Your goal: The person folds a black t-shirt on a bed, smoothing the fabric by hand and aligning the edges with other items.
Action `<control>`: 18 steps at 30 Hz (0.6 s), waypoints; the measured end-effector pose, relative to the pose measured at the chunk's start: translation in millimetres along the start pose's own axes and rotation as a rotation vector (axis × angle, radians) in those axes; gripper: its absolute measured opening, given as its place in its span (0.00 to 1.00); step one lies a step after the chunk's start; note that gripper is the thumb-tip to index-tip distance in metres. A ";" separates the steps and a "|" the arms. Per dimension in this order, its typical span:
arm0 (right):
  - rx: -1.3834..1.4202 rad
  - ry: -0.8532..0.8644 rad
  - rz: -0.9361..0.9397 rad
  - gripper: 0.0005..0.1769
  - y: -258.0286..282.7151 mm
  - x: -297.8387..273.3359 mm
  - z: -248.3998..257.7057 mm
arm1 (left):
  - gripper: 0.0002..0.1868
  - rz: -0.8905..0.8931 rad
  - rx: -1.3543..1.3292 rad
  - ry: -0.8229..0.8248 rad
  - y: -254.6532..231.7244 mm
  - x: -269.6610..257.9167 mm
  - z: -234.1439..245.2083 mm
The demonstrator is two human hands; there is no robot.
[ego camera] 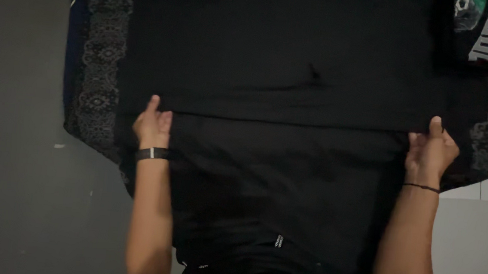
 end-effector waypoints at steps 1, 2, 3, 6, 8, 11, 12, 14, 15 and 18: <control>0.012 0.031 0.031 0.14 -0.4 1.3 0.6 | 0.16 -0.005 0.015 0.026 -5.1 6.2 3.3; 0.011 0.035 0.035 0.14 -1.6 2.2 1.2 | 0.16 -0.005 0.009 0.025 -10.2 11.6 6.2; -0.069 0.011 0.055 0.15 -2.4 2.4 2.0 | 0.17 0.017 0.006 0.002 -17.4 16.6 9.7; -0.177 0.028 0.073 0.12 3.6 4.0 4.7 | 0.21 0.012 0.015 0.052 -32.9 26.8 19.0; -0.205 0.066 0.072 0.12 9.3 1.0 5.8 | 0.24 -0.013 0.027 0.127 -41.1 28.9 25.9; -0.263 0.131 0.054 0.23 27.8 -0.9 5.4 | 0.30 -0.088 0.207 0.168 -58.1 20.8 20.8; -0.345 0.233 0.030 0.24 39.4 1.1 3.4 | 0.28 -0.108 0.338 0.201 -68.6 16.5 15.0; -0.510 0.309 0.022 0.29 64.2 3.9 -5.5 | 0.25 -0.115 0.577 0.231 -94.1 9.5 -1.9; -0.593 0.283 0.036 0.33 82.4 10.9 -14.8 | 0.23 -0.103 0.686 0.229 -109.8 9.6 -17.4; -0.643 0.322 0.358 0.20 130.0 16.1 -38.1 | 0.17 -0.284 0.633 0.431 -151.0 0.7 -60.1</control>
Point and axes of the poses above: each hand's wrist, its own x-axis towards the middle knuckle, its own z-axis out of the back of the hand, y = z × x, the point moved 1 cm from there along x, towards the middle knuckle, and after that the axes turned 9 degrees about -x, right-handed, at the moved point
